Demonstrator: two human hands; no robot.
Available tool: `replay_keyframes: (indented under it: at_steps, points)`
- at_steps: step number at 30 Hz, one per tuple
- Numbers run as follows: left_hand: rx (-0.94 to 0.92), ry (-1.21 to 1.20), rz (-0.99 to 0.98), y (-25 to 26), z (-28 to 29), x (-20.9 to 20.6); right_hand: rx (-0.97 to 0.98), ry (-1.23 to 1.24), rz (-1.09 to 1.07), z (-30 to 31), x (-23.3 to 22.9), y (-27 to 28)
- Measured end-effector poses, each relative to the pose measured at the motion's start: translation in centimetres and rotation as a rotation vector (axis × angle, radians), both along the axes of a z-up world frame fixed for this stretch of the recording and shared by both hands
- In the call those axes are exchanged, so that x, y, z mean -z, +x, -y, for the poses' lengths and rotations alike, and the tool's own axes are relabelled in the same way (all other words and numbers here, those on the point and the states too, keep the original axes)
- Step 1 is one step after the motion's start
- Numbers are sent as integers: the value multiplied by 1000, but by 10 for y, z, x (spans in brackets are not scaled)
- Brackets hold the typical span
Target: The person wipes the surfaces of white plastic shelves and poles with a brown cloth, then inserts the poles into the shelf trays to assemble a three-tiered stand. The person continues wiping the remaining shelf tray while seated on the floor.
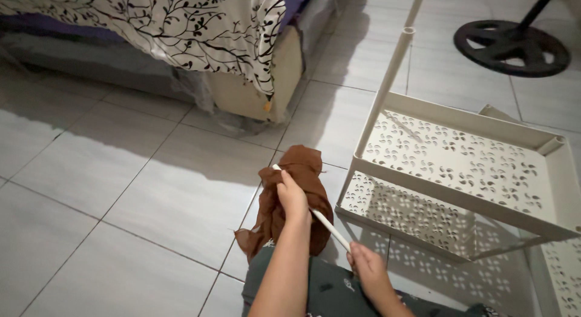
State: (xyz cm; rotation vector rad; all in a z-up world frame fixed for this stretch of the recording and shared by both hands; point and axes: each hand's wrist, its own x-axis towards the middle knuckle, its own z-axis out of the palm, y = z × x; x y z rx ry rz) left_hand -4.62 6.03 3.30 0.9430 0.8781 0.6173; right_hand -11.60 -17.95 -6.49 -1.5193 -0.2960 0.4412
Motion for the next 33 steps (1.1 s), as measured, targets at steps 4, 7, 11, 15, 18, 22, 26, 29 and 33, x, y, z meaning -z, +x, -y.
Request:
replay_keyframes:
  at_steps: [4, 7, 11, 15, 18, 22, 26, 29, 33]
  points:
    - [6, 163, 89, 2, 7, -1, -123, 426, -524, 0, 6, 8]
    - [-18, -6, -75, 3, 1, 0, -28, 192, -273, -4, -13, 3]
    - [-71, -125, -12, 4, -8, 4, 80, -185, 158, -11, -46, -11]
    - [-45, -43, -62, 7, -5, 11, 114, -173, 236, -13, -57, -15]
    - [-19, 35, -107, 6, 0, 13, 103, -168, 196, -15, -50, -12]
    - [46, 127, -40, 3, 9, 11, -60, 47, -152, -32, -42, 3]
    - [70, 212, -117, 2, 14, 9, -187, 266, -618, -44, -49, 23]
    - [62, 217, -85, 2, 18, 9, -258, 379, -809, -51, -62, 36]
    - [32, 190, -58, 3, 16, 6, -183, 193, -625, -66, -71, 38]
